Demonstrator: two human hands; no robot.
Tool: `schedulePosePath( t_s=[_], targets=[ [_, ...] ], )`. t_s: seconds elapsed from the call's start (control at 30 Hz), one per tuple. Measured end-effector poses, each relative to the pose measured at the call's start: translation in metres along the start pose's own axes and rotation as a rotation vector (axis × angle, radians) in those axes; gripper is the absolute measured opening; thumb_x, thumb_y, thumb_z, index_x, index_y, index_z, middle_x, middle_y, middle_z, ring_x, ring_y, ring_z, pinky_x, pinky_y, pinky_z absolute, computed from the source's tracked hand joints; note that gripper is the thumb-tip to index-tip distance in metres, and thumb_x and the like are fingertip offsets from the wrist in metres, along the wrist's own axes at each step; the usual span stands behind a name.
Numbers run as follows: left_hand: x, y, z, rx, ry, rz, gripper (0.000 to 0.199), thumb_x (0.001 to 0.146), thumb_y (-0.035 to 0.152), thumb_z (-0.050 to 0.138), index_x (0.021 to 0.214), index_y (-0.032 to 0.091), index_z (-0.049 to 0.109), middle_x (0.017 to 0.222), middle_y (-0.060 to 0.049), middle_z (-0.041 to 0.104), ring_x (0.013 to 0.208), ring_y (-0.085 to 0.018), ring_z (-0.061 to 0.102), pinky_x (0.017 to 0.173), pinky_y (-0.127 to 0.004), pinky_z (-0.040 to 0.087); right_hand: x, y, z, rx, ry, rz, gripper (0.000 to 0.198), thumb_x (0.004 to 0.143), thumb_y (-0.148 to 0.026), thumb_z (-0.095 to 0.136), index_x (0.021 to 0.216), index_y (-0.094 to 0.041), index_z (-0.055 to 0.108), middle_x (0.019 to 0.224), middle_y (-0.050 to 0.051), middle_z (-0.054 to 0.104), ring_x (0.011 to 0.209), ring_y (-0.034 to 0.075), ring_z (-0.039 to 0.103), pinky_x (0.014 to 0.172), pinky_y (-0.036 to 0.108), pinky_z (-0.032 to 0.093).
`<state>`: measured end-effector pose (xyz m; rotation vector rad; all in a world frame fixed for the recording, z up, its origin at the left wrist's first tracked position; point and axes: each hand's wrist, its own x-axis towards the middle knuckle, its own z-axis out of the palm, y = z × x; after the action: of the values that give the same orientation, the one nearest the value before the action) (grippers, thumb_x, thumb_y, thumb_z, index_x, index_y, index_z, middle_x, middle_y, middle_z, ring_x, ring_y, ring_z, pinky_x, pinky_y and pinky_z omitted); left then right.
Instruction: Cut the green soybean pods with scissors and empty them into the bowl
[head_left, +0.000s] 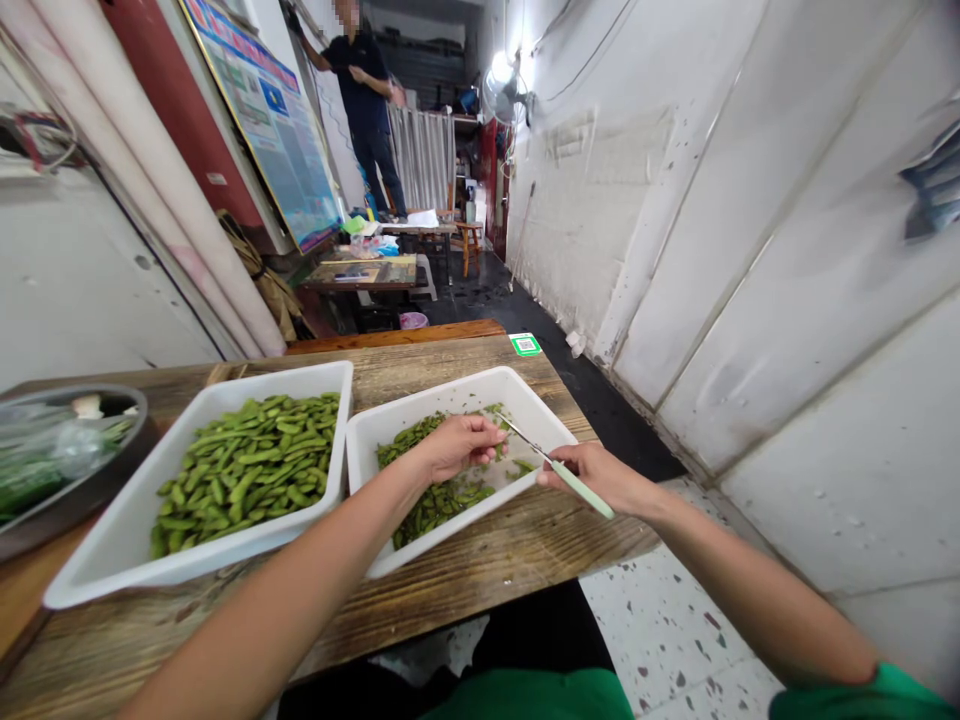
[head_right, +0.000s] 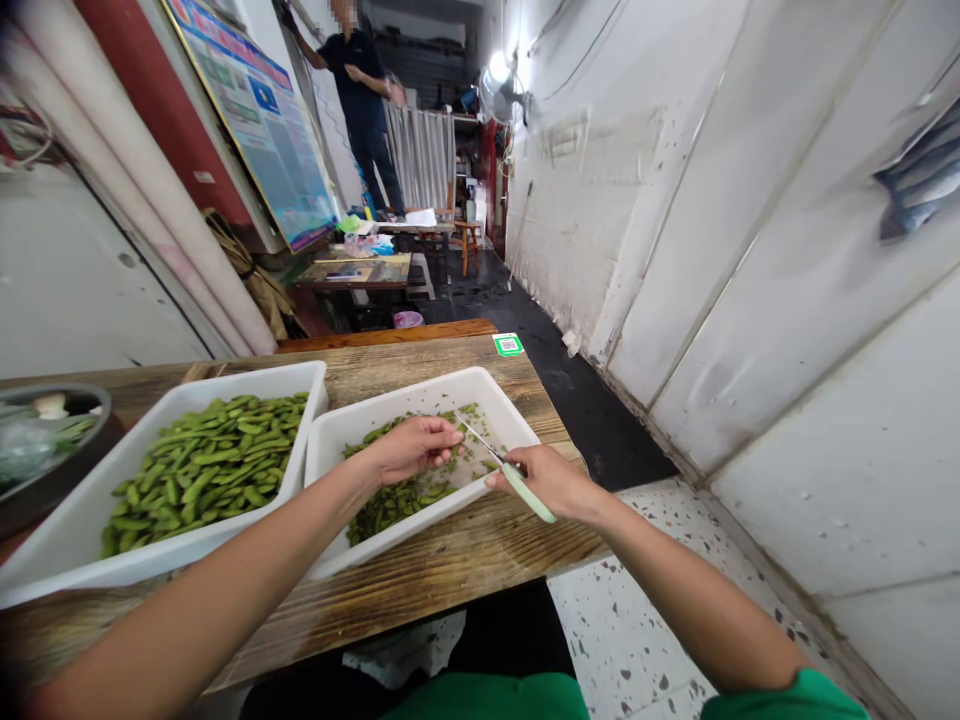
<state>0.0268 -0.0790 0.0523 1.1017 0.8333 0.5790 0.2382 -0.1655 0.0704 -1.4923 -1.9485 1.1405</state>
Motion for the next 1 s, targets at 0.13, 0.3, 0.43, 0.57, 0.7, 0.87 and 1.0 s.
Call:
schedulePosePath(
  t_s=[0.13,0.3,0.43,0.57,0.7,0.87,1.0],
  targets=[
    [0.001,-0.002,0.000,-0.063,0.002,-0.074,0.016,0.070,0.021,0.069,0.069,0.010,0.058,0.065,-0.005,0.064,0.048,-0.004,0.053,0.051,-0.013,0.046,-0.002,-0.001,0.003,0.184,-0.115,0.098,0.040,0.072,-0.056,0.058,0.074,-0.017,0.048,0.050,-0.007,0.040,0.039,0.007,0.042,0.036,0.019,0.035],
    [0.002,-0.002,0.003,-0.053,-0.001,-0.072,0.013,0.071,0.018,0.069,0.071,0.010,0.058,0.060,-0.003,0.062,0.046,-0.005,0.055,0.050,-0.013,0.048,-0.003,-0.003,0.004,0.321,-0.172,0.099,0.042,0.072,-0.058,0.056,0.072,-0.017,0.043,0.055,-0.006,0.046,0.039,0.006,0.045,0.034,0.017,0.040],
    [0.002,-0.001,0.003,-0.075,0.000,-0.083,0.011,0.073,0.015,0.066,0.075,0.010,0.057,0.063,-0.004,0.063,0.046,-0.004,0.055,0.049,-0.012,0.048,-0.002,-0.008,0.006,0.278,-0.138,0.121,0.044,0.072,-0.057,0.057,0.064,-0.017,0.040,0.047,-0.008,0.041,0.034,0.005,0.041,0.029,0.016,0.036],
    [0.003,-0.004,0.001,-0.103,0.011,-0.081,0.015,0.071,0.013,0.067,0.073,0.012,0.052,0.068,-0.007,0.066,0.053,-0.007,0.060,0.055,-0.015,0.051,-0.001,-0.007,0.007,0.285,-0.114,0.156,0.044,0.070,-0.056,0.059,0.063,-0.018,0.040,0.042,-0.009,0.038,0.030,0.005,0.039,0.026,0.016,0.034],
    [0.006,-0.008,-0.001,-0.153,0.048,-0.036,0.022,0.068,0.016,0.071,0.069,0.013,0.049,0.070,-0.008,0.066,0.064,-0.013,0.064,0.061,-0.021,0.052,-0.001,-0.002,0.006,0.390,-0.156,0.147,0.043,0.069,-0.056,0.061,0.070,-0.017,0.043,0.049,-0.008,0.043,0.035,0.005,0.042,0.030,0.017,0.039],
    [0.011,-0.010,-0.003,-0.251,0.256,0.170,0.028,0.062,0.017,0.075,0.063,0.014,0.047,0.051,0.005,0.052,0.043,-0.004,0.049,0.038,-0.012,0.036,-0.007,0.003,0.005,0.448,-0.190,0.161,0.043,0.074,-0.059,0.055,0.076,-0.017,0.044,0.063,-0.004,0.049,0.045,0.005,0.048,0.039,0.018,0.043],
    [0.011,-0.007,-0.002,-0.339,0.354,0.155,0.020,0.066,0.007,0.069,0.062,0.012,0.050,0.051,0.003,0.053,0.045,-0.004,0.049,0.043,-0.012,0.040,-0.008,0.007,0.009,0.449,-0.219,0.144,0.045,0.073,-0.060,0.054,0.076,-0.016,0.046,0.062,-0.004,0.048,0.044,0.005,0.046,0.039,0.018,0.042]
  ],
)
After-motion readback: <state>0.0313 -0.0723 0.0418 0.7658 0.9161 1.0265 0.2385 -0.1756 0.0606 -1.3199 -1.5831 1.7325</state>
